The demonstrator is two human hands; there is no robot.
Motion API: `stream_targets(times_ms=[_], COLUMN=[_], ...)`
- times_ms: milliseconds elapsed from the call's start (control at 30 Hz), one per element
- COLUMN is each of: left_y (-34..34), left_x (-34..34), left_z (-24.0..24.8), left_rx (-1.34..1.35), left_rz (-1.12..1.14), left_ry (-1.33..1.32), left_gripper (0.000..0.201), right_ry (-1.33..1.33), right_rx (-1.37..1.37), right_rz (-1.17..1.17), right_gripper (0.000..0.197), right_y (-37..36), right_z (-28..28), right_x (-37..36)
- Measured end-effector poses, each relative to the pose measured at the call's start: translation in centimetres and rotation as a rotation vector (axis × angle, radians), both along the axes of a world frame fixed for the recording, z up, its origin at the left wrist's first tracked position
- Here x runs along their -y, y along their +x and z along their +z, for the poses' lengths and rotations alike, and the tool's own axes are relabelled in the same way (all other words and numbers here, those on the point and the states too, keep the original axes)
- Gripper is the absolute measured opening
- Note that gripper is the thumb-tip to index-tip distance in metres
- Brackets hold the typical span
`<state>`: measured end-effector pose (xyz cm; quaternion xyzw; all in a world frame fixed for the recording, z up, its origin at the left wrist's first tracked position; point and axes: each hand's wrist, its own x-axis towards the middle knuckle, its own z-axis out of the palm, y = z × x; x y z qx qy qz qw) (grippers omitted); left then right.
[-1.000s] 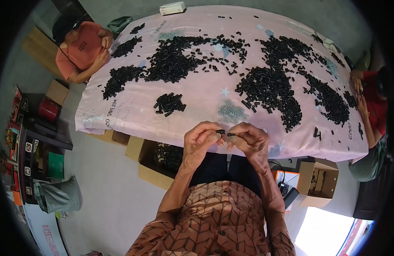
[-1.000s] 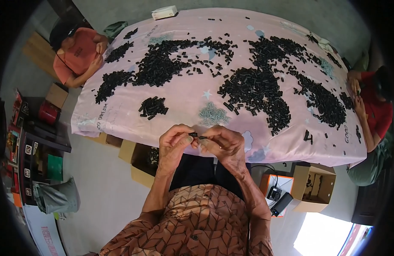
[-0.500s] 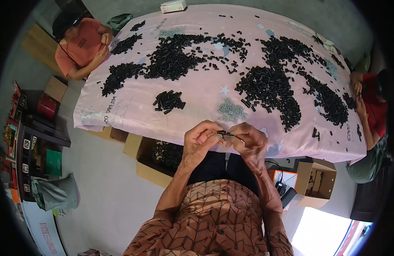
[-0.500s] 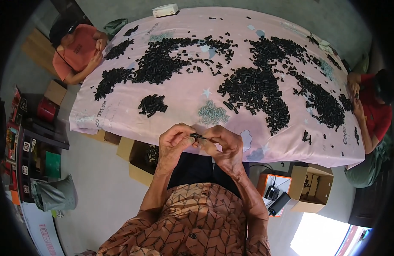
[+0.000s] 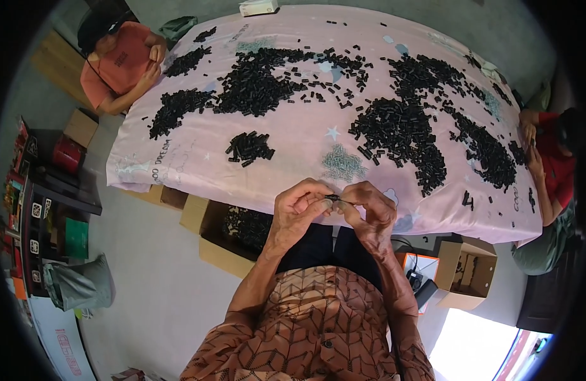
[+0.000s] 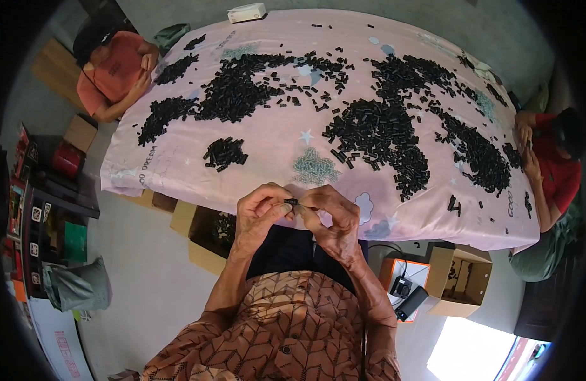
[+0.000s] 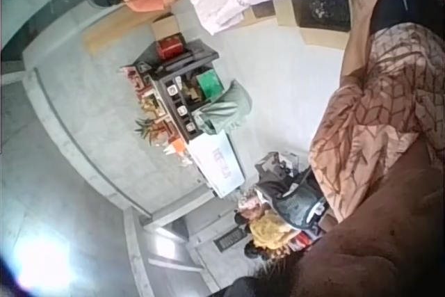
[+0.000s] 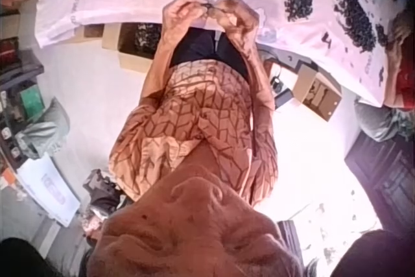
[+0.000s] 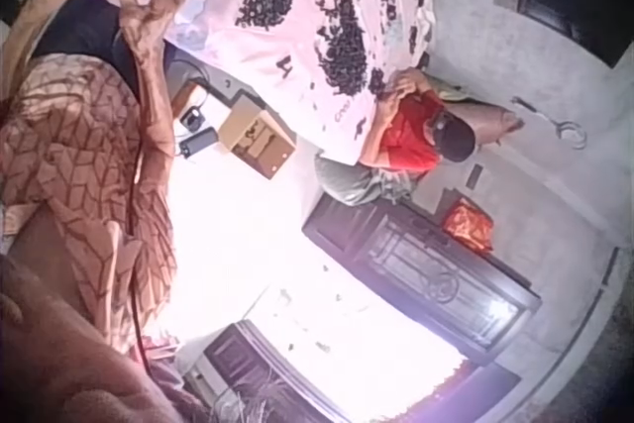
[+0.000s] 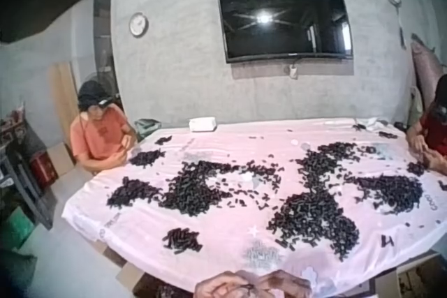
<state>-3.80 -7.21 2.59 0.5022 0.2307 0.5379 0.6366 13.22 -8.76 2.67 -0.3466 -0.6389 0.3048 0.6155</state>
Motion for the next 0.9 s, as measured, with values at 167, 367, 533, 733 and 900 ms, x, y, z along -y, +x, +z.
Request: stream_targets(times_ms=[167,367,533,733,900], left_y=[-0.3,-0.1,-0.1,-0.4,-0.7], left_x=[-0.2,-0.1,-0.2,0.0,-0.1], left_z=[-0.4,-0.4,-0.8,-0.9,-0.6], left_rx=[-0.023,-0.018,0.015,-0.051,-0.167], left_rz=[-0.042,-0.037,-0.05,-0.04,-0.005], left_ry=[0.007,-0.012,0.004,0.054,0.169], left_gripper=[0.02,0.018,0.017,0.016,0.013], right_ry=[-0.076,-0.248,-0.011,0.066,0.055], right_rx=[-0.013,-0.147,0.102,0.089,0.079], right_rz=[0.012,-0.001,-0.046,-0.039,0.012], right_gripper=[0.021,0.022,0.023,0.025,0.025], right_y=[0.1,-0.2,0.4,0.3,0.3], right_z=[-0.4,-0.2,-0.4,-0.3,0.2], right_x=[0.3,0.8,0.6,0.9,1.0])
